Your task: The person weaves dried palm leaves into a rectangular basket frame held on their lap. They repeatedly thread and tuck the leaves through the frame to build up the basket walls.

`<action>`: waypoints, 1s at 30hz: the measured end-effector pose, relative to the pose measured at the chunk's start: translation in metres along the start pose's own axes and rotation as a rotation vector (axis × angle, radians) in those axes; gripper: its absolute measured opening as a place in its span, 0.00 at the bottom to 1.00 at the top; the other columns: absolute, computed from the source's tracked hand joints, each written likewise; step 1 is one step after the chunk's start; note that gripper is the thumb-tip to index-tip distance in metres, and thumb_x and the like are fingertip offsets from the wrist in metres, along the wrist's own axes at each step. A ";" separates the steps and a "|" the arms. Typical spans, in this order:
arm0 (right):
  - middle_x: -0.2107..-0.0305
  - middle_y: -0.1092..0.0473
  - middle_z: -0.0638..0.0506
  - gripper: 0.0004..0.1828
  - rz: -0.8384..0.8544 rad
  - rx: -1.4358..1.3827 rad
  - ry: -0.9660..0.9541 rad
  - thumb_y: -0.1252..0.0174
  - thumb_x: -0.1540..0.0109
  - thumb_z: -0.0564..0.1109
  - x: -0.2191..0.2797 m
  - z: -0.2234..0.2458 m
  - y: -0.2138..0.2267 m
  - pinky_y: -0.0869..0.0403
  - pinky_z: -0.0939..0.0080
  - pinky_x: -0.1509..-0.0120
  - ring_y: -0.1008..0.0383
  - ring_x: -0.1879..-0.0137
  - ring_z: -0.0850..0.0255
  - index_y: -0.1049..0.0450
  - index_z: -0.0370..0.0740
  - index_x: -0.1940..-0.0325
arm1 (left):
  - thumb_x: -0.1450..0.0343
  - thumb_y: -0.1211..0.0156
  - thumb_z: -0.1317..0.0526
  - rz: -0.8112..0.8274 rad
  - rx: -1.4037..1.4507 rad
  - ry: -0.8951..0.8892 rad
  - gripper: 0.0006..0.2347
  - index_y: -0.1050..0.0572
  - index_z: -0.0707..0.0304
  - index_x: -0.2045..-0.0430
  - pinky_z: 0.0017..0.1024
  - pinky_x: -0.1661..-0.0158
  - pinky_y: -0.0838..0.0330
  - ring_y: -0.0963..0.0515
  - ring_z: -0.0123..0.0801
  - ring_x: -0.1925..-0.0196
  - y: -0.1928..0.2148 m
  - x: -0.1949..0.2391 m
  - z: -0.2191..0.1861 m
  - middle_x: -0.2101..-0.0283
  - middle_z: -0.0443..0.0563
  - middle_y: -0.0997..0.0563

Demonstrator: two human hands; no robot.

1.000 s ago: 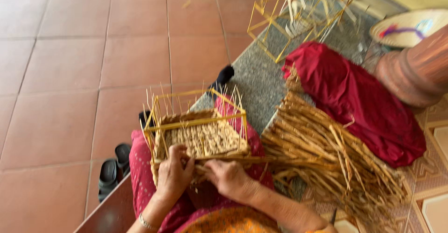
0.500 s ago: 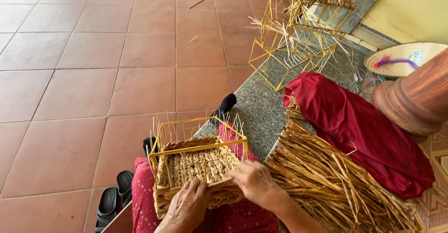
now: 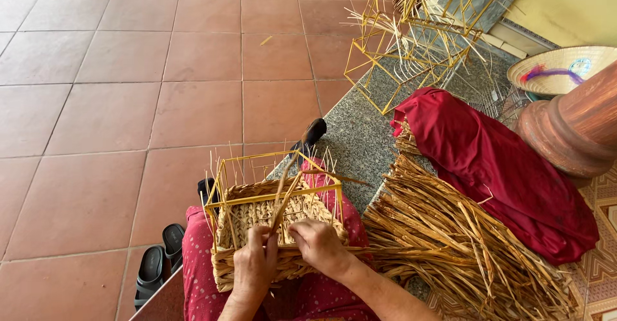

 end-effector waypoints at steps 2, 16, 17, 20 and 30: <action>0.72 0.22 0.41 0.08 0.036 -0.020 -0.072 0.39 0.34 0.38 -0.004 -0.021 -0.014 0.21 0.60 0.71 0.21 0.72 0.56 0.21 0.33 0.52 | 0.25 0.44 0.62 -0.026 -0.122 -0.081 0.06 0.30 0.66 0.64 0.31 0.82 0.26 0.19 0.32 0.83 -0.005 -0.002 -0.005 0.77 0.52 0.18; 0.62 0.22 0.47 0.10 0.304 -0.646 -0.362 0.42 0.35 0.34 0.009 -0.056 -0.048 0.20 0.63 0.54 0.23 0.60 0.63 0.20 0.32 0.50 | 0.25 0.55 0.56 0.690 -0.352 -0.001 0.12 0.25 0.64 0.63 0.44 0.67 0.24 0.19 0.46 0.74 -0.029 -0.004 -0.015 0.66 0.57 0.19; 0.63 0.21 0.46 0.09 0.300 -0.662 -0.388 0.41 0.35 0.34 0.009 -0.059 -0.049 0.20 0.63 0.56 0.23 0.61 0.63 0.20 0.31 0.51 | 0.26 0.54 0.54 0.621 -0.297 -0.058 0.13 0.24 0.63 0.65 0.45 0.65 0.25 0.19 0.46 0.72 -0.021 -0.009 -0.025 0.68 0.58 0.18; 0.63 0.22 0.47 0.10 0.255 -0.519 -0.346 0.40 0.37 0.35 0.002 -0.058 -0.047 0.19 0.66 0.63 0.22 0.64 0.66 0.19 0.34 0.52 | 0.25 0.53 0.53 0.629 -0.328 -0.024 0.14 0.23 0.62 0.69 0.45 0.62 0.26 0.18 0.48 0.70 -0.016 -0.014 -0.032 0.69 0.60 0.16; 0.68 0.21 0.45 0.15 0.105 -0.266 -0.422 0.45 0.37 0.33 0.006 -0.062 -0.040 0.35 0.68 0.82 0.33 0.79 0.66 0.22 0.33 0.47 | 0.30 0.38 0.63 -0.194 -0.147 -0.380 0.07 0.24 0.61 0.60 0.34 0.61 0.19 0.15 0.38 0.59 0.087 0.021 -0.051 0.55 0.54 0.19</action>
Point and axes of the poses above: each hand's wrist, its own x-axis away from the middle knuckle, its own y-axis out of the back of the hand, z = x × y, the point moved 9 cm from there along -x, towards the middle knuckle
